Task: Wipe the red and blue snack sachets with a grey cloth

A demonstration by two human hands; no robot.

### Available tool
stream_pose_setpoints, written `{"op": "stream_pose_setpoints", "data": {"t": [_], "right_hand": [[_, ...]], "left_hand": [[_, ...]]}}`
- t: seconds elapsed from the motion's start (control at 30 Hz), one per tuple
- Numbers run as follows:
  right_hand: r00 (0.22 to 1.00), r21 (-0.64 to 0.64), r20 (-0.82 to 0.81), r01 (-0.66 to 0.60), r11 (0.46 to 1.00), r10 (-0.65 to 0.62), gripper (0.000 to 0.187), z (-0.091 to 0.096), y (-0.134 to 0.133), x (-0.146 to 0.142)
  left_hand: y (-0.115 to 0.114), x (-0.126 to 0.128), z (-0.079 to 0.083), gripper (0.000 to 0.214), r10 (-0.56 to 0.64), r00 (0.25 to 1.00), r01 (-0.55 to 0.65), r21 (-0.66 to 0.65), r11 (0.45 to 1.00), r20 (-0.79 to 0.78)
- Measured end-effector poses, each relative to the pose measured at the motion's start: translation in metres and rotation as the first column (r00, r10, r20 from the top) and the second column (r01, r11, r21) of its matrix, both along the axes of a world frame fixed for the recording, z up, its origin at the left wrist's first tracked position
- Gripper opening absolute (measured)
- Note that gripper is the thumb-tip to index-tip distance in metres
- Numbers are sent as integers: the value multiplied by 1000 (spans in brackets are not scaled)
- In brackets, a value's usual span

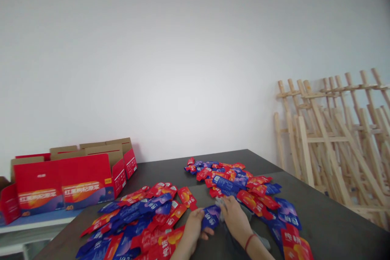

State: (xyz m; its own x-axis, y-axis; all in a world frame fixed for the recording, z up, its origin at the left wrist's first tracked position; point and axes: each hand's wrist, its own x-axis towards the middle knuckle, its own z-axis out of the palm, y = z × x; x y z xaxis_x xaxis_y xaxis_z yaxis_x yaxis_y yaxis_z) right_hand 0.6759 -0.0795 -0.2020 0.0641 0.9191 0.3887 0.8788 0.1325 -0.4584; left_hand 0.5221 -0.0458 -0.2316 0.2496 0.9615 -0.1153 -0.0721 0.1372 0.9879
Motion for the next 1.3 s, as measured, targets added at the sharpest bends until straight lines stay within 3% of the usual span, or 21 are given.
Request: {"op": "stream_pose_setpoints", "data": {"t": [0.1, 0.2, 0.33, 0.5, 0.67, 0.73, 0.83, 0.9, 0.97, 1.03, 1.17, 1.3], "right_hand": [[986, 39, 77, -150, 988, 146, 42, -3, -15, -34], [980, 30, 120, -164, 986, 159, 48, -11, -18, -48], [999, -40, 39, -15, 999, 16, 39, -17, 2, -21], [998, -115, -37, 37, 993, -41, 29, -14, 24, 25], [990, -48, -121, 60, 997, -65, 29, -5, 28, 37], [987, -5, -157, 34, 999, -35, 28, 1, 24, 32], [970, 120, -221, -72, 990, 97, 24, 9, 13, 12], [953, 165, -208, -185, 969, 218, 22, 13, 4, -5], [946, 144, -156, -263, 954, 284, 22, 11, -2, -20], [956, 102, -120, -257, 961, 268, 24, 4, -3, -28], [985, -5, -117, -126, 992, 125, 24, -15, 9, -22], [992, -86, -127, -18, 996, 7, 17, -20, 25, -2]], "left_hand": [[-1, 6, -5, 42, 0, 998, -2, 30, 1000, 69], [-5, 7, -6, 43, 19, 999, -21, 72, 997, 34], [-7, 0, 3, 47, 53, 997, -46, 116, 992, -59], [2, -14, 19, 45, 121, 990, -109, 157, 982, -69], [6, -19, 25, 33, 60, 967, -2, 230, 973, -247], [2, -17, 24, 30, 89, 930, 50, 363, 930, -357], [-4, -13, 23, 30, 146, 898, 148, 597, 789, -416], [-6, -10, 21, 27, 130, 902, 186, 642, 744, -412], [-5, -9, 21, 22, 119, 919, 160, 634, 757, -375], [-3, -11, 23, 18, 139, 944, 89, 636, 766, -299], [4, -20, 29, 18, 156, 983, -53, 648, 760, -102], [10, -29, 29, 15, 120, 968, -222, 529, 819, 220]]}}
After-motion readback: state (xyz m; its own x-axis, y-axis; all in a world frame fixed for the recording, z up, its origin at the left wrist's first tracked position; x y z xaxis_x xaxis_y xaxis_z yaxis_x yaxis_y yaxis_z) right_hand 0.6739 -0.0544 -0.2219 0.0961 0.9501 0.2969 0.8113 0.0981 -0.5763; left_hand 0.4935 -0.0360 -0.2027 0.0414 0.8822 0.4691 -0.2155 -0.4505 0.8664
